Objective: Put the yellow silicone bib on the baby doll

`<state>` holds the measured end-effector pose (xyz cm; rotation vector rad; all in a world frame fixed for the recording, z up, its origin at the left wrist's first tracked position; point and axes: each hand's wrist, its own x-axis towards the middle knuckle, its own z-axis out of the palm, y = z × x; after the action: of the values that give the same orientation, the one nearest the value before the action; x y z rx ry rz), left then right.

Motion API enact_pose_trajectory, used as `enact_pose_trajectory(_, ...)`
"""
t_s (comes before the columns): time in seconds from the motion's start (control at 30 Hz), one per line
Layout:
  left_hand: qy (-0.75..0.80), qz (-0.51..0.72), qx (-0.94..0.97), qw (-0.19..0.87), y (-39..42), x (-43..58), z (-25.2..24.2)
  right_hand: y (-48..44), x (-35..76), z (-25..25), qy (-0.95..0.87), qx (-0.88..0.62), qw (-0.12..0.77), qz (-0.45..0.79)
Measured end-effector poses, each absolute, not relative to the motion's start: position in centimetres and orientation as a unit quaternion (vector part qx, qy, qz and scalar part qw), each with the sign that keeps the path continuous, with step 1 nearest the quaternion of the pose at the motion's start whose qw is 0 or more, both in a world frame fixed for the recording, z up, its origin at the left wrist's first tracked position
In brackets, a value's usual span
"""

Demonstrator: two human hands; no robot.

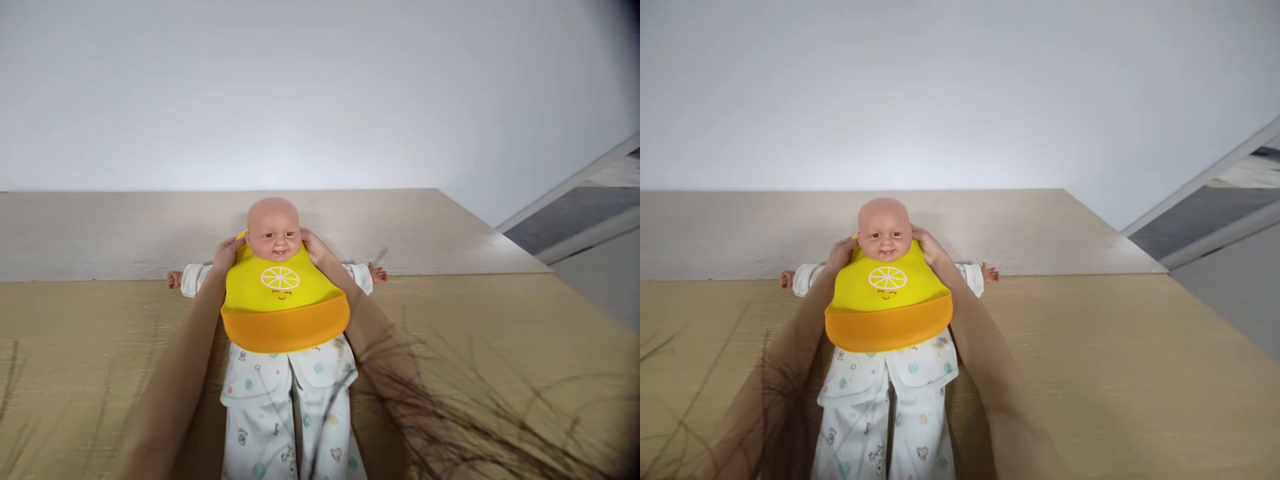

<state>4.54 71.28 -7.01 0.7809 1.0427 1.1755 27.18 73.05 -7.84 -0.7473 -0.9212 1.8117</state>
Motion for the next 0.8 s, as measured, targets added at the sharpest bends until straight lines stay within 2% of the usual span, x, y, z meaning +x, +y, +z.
enact_pose_trajectory(0.8, 0.356, 0.517, 0.327, 0.706, 70.9, 4.5, -7.4, 73.9, 27.8, -9.6, -0.395, -0.316, 0.467, 0.726)
